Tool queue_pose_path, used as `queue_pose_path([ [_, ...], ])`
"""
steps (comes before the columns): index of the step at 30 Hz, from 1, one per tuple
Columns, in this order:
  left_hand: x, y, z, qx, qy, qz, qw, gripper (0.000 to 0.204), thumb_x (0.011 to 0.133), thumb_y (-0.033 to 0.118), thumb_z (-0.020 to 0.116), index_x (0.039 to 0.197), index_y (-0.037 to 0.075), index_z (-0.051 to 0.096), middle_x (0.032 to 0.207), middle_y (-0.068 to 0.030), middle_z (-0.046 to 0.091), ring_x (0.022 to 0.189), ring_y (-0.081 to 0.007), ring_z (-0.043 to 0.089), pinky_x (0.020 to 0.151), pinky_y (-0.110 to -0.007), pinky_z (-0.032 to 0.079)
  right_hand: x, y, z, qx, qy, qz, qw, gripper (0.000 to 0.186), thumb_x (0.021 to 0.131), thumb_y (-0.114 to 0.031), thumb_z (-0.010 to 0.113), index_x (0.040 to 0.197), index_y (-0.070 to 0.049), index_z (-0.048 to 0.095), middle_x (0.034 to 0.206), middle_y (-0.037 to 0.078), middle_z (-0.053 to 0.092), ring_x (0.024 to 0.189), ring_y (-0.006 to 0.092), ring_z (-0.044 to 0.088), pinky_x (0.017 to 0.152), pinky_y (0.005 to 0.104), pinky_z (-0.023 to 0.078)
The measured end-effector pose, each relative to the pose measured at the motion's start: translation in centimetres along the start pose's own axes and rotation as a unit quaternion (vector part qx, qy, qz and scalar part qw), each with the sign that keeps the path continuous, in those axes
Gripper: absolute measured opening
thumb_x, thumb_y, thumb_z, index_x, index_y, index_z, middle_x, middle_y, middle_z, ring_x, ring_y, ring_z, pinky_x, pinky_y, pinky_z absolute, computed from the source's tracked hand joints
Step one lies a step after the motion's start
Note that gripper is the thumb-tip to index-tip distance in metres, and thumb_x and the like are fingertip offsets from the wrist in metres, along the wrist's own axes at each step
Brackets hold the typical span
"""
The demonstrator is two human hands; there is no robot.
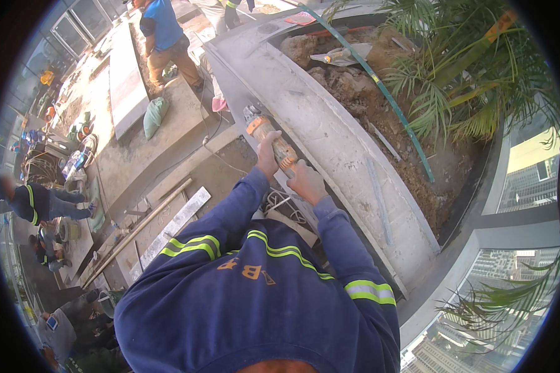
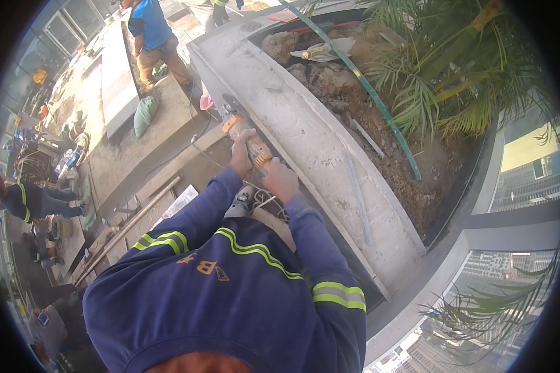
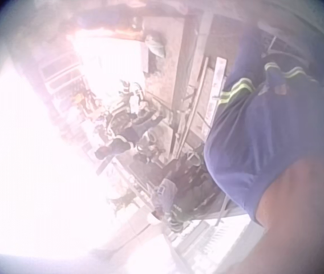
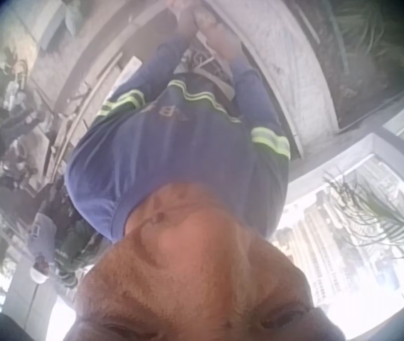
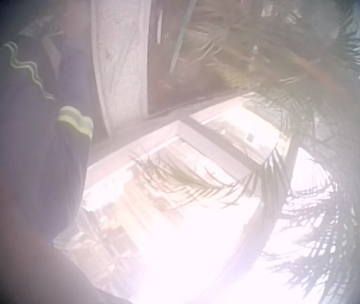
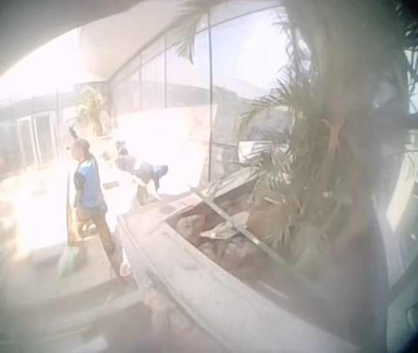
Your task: The person uses an angle grinder to smooth a concrete ledge on an outdoor construction site. The person holds the tool with both hands and moves it along the surface, generating dust. Other workers are visible in the background.
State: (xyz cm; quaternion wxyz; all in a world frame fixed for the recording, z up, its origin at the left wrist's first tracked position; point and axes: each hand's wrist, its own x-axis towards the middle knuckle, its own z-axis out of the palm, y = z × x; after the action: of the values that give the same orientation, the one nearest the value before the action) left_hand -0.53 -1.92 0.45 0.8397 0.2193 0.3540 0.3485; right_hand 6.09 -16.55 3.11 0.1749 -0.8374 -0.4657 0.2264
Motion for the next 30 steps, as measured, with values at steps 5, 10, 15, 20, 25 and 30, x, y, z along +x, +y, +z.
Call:
queue_pose_path([
  [5, 1.6, 0.2, 0.1, 0.003, 0.022, -0.006, 1.0, 0.029, 0.081, 0.019, 0.075, 0.102, 0.004, 0.061, 0.085, -0.0099, 0.063, 0.072, -0.0261, 0.067, 0.065, -0.044, 0.06, 1.2, -0.3, -0.1, -0.005, -0.002, 0.007, 1.0, 0.039, 0.081, -0.023, 0.07, 0.106, 0.002, 0.054, 0.094, 0.027, 0.073, 0.092, 0.0427, 0.073, 0.081, 0.0521, 0.057],
  [10, 1.6, 0.2, 0.0, -0.005, 0.013, -0.014, 1.0, 0.033, 0.081, 0.018, 0.076, 0.106, 0.005, 0.059, 0.087, -0.0101, 0.062, 0.072, -0.0279, 0.066, 0.066, -0.045, 0.059, 1.0, -0.3, -0.3, -0.003, -0.001, 0.005, 1.0, 0.04, 0.081, -0.024, 0.071, 0.106, 0.002, 0.054, 0.094, 0.027, 0.073, 0.092, 0.0425, 0.073, 0.081, 0.0516, 0.058],
  [15, 0.1, -0.2, 0.3, -0.01, 0.02, -0.002, 1.0, 0.032, 0.081, 0.018, 0.076, 0.104, 0.003, 0.059, 0.085, -0.0115, 0.062, 0.07, -0.0289, 0.067, 0.064, -0.045, 0.06, -0.5, -0.2, -0.9, -0.002, -0.009, 0.004, 1.0, 0.043, 0.08, -0.026, 0.073, 0.106, 0.002, 0.054, 0.093, 0.027, 0.073, 0.092, 0.0422, 0.073, 0.081, 0.0507, 0.058],
  [20, 0.3, -0.2, 0.0, -0.006, 0.02, -0.024, 0.999, 0.033, 0.082, 0.019, 0.075, 0.108, 0.005, 0.059, 0.09, -0.0098, 0.062, 0.077, -0.0282, 0.068, 0.069, -0.047, 0.06, -0.8, 0.0, -0.8, 0.012, -0.003, -0.001, 1.0, 0.043, 0.079, -0.026, 0.072, 0.106, 0.001, 0.052, 0.094, 0.028, 0.072, 0.092, 0.0444, 0.072, 0.08, 0.052, 0.058],
  [25, 0.6, -0.1, 0.2, -0.002, 0.02, -0.011, 1.0, 0.033, 0.082, 0.017, 0.075, 0.107, 0.005, 0.057, 0.089, -0.0098, 0.061, 0.074, -0.0286, 0.067, 0.066, -0.046, 0.06, -0.3, -0.2, -0.7, 0.012, 0.006, 0.005, 1.0, 0.039, 0.081, -0.024, 0.072, 0.105, 0.001, 0.053, 0.094, 0.026, 0.073, 0.091, 0.0424, 0.073, 0.08, 0.0505, 0.058],
  [30, 2.2, 0.0, -0.1, -0.008, 0.007, -0.014, 1.0, 0.033, 0.081, 0.017, 0.077, 0.104, 0.004, 0.057, 0.089, -0.0097, 0.06, 0.073, -0.0285, 0.066, 0.065, -0.046, 0.059, 0.7, -0.1, -0.1, 0.018, 0.029, 0.0, 0.999, 0.033, 0.082, -0.02, 0.07, 0.104, 0.0, 0.055, 0.092, 0.026, 0.073, 0.09, 0.0415, 0.073, 0.079, 0.0494, 0.059],
])
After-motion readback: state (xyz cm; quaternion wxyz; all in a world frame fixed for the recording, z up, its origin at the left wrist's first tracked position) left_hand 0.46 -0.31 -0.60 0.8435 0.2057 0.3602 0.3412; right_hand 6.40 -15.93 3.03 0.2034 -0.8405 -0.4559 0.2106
